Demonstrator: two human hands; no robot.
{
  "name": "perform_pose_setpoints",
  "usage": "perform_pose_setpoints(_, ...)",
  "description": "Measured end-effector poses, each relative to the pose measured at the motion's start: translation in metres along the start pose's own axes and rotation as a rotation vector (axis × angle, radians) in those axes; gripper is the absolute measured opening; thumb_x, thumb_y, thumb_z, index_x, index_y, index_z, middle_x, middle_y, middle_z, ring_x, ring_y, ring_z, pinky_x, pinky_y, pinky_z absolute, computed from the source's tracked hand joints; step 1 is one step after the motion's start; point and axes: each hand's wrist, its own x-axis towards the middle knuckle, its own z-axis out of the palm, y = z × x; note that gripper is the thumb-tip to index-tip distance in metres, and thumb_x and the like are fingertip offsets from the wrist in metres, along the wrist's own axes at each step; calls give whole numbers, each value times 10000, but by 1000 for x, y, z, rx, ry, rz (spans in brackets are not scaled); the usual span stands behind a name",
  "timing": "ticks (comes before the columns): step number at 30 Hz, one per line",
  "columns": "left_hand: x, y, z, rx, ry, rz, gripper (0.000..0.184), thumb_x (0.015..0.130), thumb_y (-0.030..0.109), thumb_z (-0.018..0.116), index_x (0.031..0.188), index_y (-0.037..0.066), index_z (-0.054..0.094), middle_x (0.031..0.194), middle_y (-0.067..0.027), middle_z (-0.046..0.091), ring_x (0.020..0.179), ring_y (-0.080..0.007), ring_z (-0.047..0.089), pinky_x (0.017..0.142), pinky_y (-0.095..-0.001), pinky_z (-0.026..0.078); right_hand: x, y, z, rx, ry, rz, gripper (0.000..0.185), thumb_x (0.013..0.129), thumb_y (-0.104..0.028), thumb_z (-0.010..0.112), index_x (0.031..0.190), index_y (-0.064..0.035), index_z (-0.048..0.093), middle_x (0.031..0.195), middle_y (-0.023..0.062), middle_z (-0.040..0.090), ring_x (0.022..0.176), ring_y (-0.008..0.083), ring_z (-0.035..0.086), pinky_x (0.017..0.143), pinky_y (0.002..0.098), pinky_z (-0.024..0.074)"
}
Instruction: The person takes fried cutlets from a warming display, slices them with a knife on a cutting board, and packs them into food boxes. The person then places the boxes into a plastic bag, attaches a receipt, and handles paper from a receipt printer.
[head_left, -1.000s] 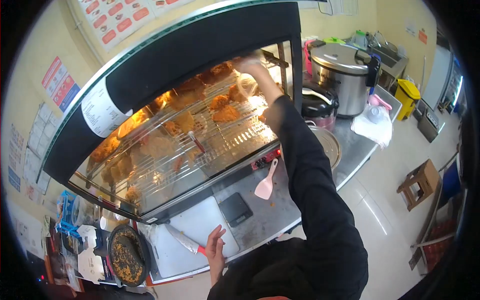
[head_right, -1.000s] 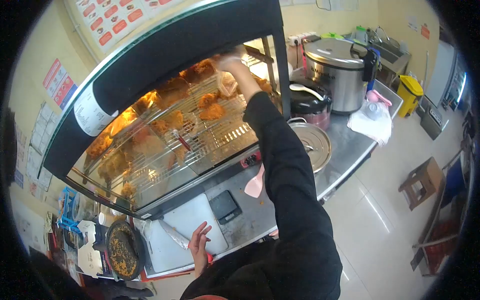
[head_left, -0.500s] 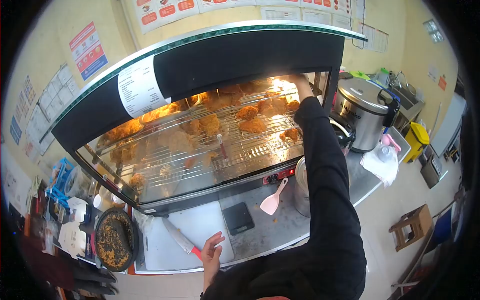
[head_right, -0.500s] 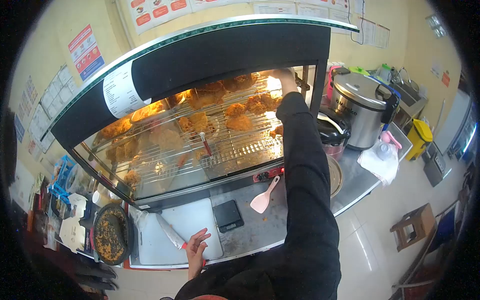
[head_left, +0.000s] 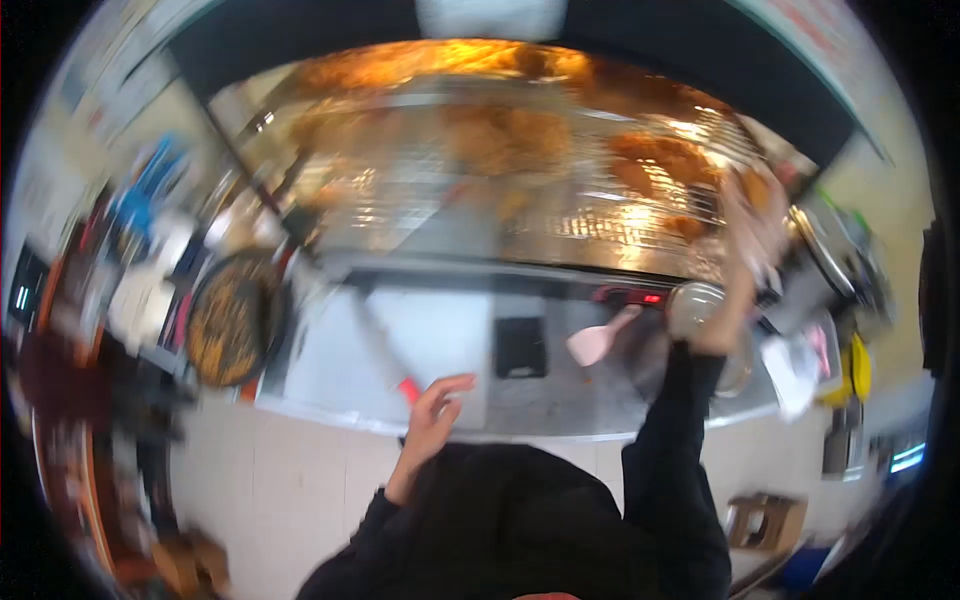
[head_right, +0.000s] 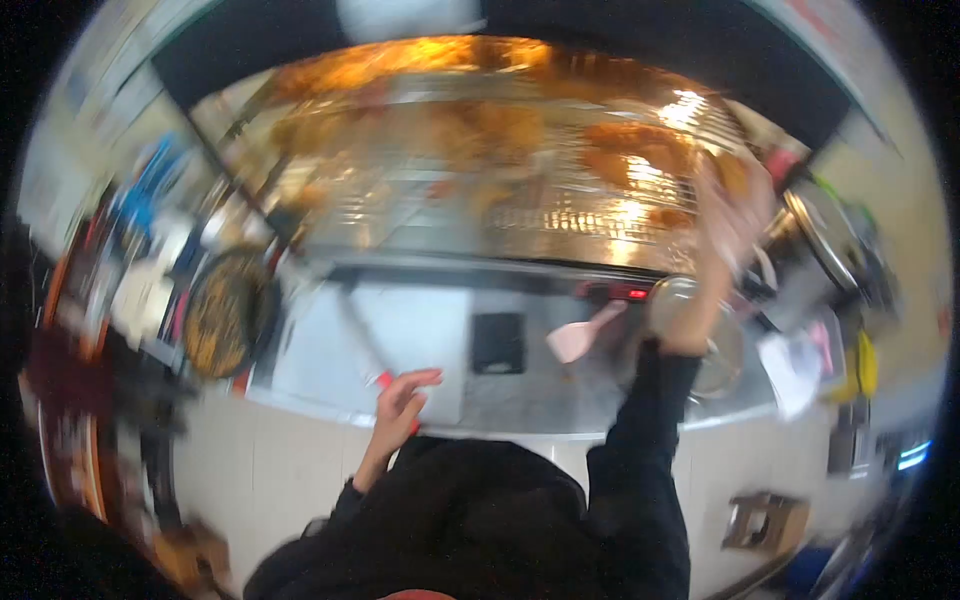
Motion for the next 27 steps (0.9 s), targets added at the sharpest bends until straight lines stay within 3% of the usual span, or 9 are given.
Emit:
perform_pose_setpoints(1, -7, -3, -8, -19, 57, 7, 354, 887, -41, 475, 1227, -13, 571, 1269, -121, 594, 1203, -190, 549, 993, -333, 416, -25, -36, -13, 219, -200, 308, 460, 759, -179, 817, 1148, -31, 621, 1107, 109, 659, 962, 202, 642, 831, 310, 523)
perform_pose_setpoints(4, -32, -16, -48, -87, 327, -33, 327, 884, -29, 467, 1184, 3, 593, 1248, -104, 607, 1124, -175, 594, 898, -290, 453, -132, -90, -7, 394, -583, 52, 427, 770, -116, 795, 1149, -48, 610, 1113, 59, 642, 965, 163, 623, 829, 285, 519)
perform_pose_setpoints(5, -39, -21, -61, -124, 414, -60, 314, 883, -20, 469, 1166, 8, 601, 1240, -99, 612, 1095, -171, 608, 862, -275, 464, -175, -120, 4, 634, -797, 327, 415, 737, -91, 799, 1107, -75, 612, 1124, 79, 641, 997, 169, 622, 861, 302, 517)
perform_pose_setpoints(6, -48, -26, -75, -176, 566, -78, 300, 881, -6, 475, 1153, 12, 602, 1226, -94, 616, 1063, -163, 615, 828, -264, 464, -198, -158, 21, 731, -800, -116, 435, 687, -98, 821, 1070, -100, 614, 1122, 104, 641, 1041, 204, 626, 898, 334, 511)
perform_pose_setpoints(9, -81, -36, -121, -256, 940, -101, 267, 875, 35, 496, 1120, 25, 602, 1184, -83, 628, 985, -144, 627, 733, -233, 456, -320, -230, 93, 1018, -1331, -344, 504, 597, -241, 838, 1038, -133, 619, 1159, 129, 622, 1231, 351, 512, 1064, 449, 392)
perform_pose_setpoints(11, -106, -39, -151, -200, 1057, -59, 271, 878, 44, 499, 1133, 40, 589, 1149, -75, 633, 962, -139, 623, 703, -224, 448, -377, -284, 131, 1219, -1563, -548, 475, 618, -309, 813, 1020, -143, 622, 1206, 127, 595, 1223, 368, 499, 1028, 456, 413)
perform_pose_setpoints(17, -166, -35, -200, -192, 1302, -146, 268, 892, 93, 495, 1144, 62, 579, 1175, -71, 623, 963, -133, 613, 709, -216, 438, -475, -382, 208, 1260, -1631, -1396, 434, 638, -325, 785, 1012, -167, 632, 1307, 158, 513, 1157, 382, 504, 942, 502, 420)
perform_pose_setpoints(20, -185, -41, -218, -196, 1333, -167, 287, 908, 172, 491, 1169, 78, 566, 1186, -71, 618, 979, -138, 611, 726, -229, 430, -471, -389, 219, 1395, -1680, -1310, 426, 680, -367, 778, 1032, -171, 638, 1334, 171, 503, 1208, 392, 480, 969, 515, 415)
perform_pose_setpoints(27, -170, -37, -256, -171, 1306, -138, 310, 920, 208, 475, 1192, 83, 555, 1220, -86, 596, 1000, -152, 614, 748, -245, 425, -418, -356, 213, 1456, -1873, 176, 367, 858, -297, 726, 1115, -61, 611, 1194, 121, 612, 1128, 226, 589, 973, 383, 461)
